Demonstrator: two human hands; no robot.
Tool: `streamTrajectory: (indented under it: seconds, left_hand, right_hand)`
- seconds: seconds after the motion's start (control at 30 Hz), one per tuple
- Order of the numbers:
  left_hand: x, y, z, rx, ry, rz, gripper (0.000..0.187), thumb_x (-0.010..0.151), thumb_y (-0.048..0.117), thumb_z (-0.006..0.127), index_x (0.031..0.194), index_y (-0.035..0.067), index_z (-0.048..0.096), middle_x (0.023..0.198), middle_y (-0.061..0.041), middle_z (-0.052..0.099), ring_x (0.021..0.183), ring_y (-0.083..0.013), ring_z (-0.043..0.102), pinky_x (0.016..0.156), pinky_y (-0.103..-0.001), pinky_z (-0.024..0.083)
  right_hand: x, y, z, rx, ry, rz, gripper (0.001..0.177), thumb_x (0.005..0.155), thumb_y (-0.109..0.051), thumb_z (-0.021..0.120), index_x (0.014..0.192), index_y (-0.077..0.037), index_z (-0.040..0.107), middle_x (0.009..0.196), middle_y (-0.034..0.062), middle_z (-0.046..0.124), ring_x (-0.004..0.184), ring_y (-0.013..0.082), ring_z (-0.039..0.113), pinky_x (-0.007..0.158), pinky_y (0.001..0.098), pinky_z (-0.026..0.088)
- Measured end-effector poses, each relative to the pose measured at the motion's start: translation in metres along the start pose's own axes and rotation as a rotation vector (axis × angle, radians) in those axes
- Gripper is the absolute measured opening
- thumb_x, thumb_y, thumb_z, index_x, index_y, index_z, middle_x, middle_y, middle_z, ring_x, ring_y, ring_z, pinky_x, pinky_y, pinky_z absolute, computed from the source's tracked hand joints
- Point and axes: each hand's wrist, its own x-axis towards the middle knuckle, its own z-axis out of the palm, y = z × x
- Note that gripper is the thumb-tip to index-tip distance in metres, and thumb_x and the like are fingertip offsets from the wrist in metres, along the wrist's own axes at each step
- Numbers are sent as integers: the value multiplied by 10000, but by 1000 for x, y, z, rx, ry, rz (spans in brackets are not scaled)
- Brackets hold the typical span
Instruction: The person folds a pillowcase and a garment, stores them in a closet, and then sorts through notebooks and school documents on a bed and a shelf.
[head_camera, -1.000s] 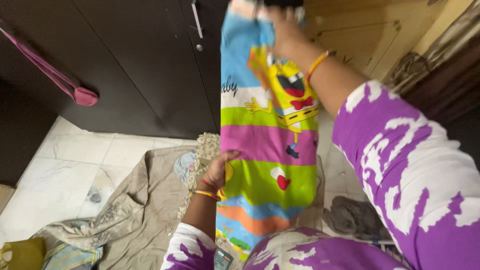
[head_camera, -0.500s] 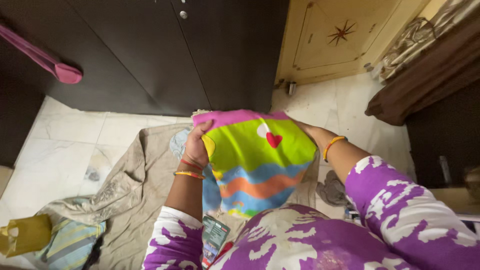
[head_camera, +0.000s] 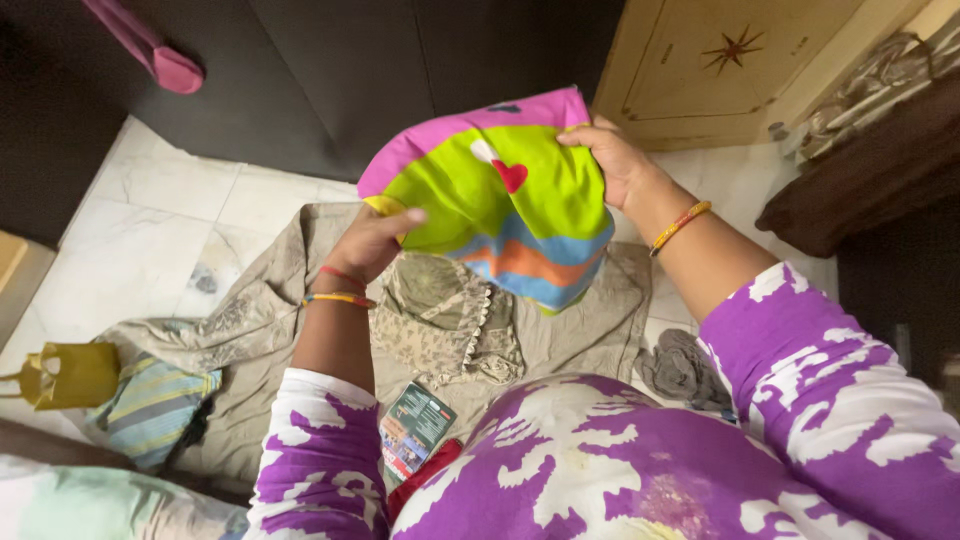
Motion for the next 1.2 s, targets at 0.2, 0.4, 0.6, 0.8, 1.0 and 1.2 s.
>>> streamTrajectory:
  seconds: [0.2, 0.4, 0.6, 0.8, 1.0, 1.2]
  left_hand:
    - [10, -4, -4, 160, 430, 275, 381, 823, -92, 785, 1188, -43, 686, 1112, -117, 764, 975, -202, 734, 891, -324, 613]
    - [22, -9, 2, 403, 629, 622, 435, 863, -55, 850, 1169, -23, 542, 1095, -97, 637, 990, -157, 628, 899, -289, 560]
    - [-3, 18, 6, 666, 586, 724, 698, 916, -45, 850, 1372, 6, 324, 1278, -149, 450, 1162, -196, 480, 1086, -305, 455]
    - [-54, 60, 36, 1049, 603, 564, 990, 716, -52, 880, 1483, 38, 259, 1281, -211, 584, 1201, -288, 611, 1015, -375, 513]
    - [-70, 73, 63, 1116, 844, 469, 453, 735, 36, 910, 1150, 40, 728, 974, -107, 781, 901, -196, 771, 809, -317, 606]
    - [-63, 65, 102, 940, 910, 481, 302, 759, 37, 865, 1045, 25, 768, 954, -94, 805, 868, -149, 775, 804, -283, 618]
  right_hand:
    - [14, -26, 25, -103, 164, -210, 408, 949, -39, 683, 1320, -88, 521, 1176, 102, 706, 1042, 254, 750, 906, 435, 656]
    - [21, -25, 24, -67, 289, -412, 325, 1012, -45, 691, 1241, -85, 464, 1122, 95, 633, 1010, 236, 689, 870, 432, 652]
    - [3, -29, 54, -435, -72, -407, 438, 988, -11, 665, 1381, -102, 493, 1232, 39, 618, 1090, 122, 636, 936, 280, 573]
    - [30, -19, 50, -717, 48, -409, 153, 1018, -43, 645, 1159, -37, 702, 1042, 21, 712, 915, 93, 659, 823, 257, 563]
    - [58, -21, 59, -888, 118, -405, 168, 1048, -134, 609, 1094, -55, 750, 994, 28, 749, 880, 122, 666, 799, 294, 548]
    - [22, -69, 93, -1670, 58, -964, 322, 1039, -391, 749, 1146, -88, 748, 1197, 203, 667, 1093, 396, 608, 898, 509, 490]
